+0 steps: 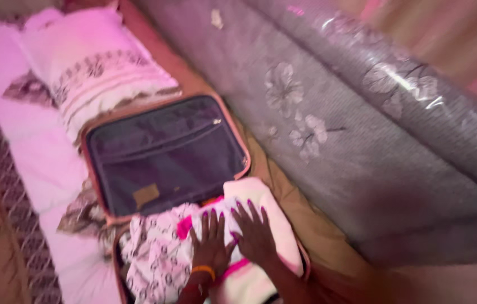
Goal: The person folds various clothing items including a patterned long-sleeve shirt, a cream hoodie, a pink top, a white t-shirt, a grey t-shirt, and a pair of jeans. Each item is folded on the bed and then placed into an open suitcase.
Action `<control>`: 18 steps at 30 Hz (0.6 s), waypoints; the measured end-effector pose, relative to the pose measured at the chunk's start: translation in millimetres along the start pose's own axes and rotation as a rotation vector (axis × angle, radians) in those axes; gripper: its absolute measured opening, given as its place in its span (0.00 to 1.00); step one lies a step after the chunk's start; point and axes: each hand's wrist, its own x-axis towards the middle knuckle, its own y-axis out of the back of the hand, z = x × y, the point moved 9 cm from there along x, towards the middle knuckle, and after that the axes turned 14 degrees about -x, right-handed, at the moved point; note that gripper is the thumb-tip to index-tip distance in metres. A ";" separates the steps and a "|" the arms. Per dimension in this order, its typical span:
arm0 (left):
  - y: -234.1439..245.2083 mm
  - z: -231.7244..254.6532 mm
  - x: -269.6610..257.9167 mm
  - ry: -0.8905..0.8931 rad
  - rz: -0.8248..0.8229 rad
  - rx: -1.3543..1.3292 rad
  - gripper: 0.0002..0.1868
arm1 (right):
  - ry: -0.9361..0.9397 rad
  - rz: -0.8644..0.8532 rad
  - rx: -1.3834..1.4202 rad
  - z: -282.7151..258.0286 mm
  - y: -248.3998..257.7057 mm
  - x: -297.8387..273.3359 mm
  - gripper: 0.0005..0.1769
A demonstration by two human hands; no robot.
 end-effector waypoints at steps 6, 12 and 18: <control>-18.4 2.2 -32.4 0.053 -0.106 0.041 0.50 | -0.043 -0.056 0.011 -7.1 -25.1 -13.6 0.38; -33.2 -22.4 -79.6 -0.043 -0.110 -0.167 0.42 | -0.016 -0.370 -0.002 -8.9 -33.3 -52.0 0.43; 11.6 -116.8 -141.2 -0.058 -0.036 0.004 0.32 | -0.033 -0.513 -0.053 -26.6 22.1 -32.5 0.41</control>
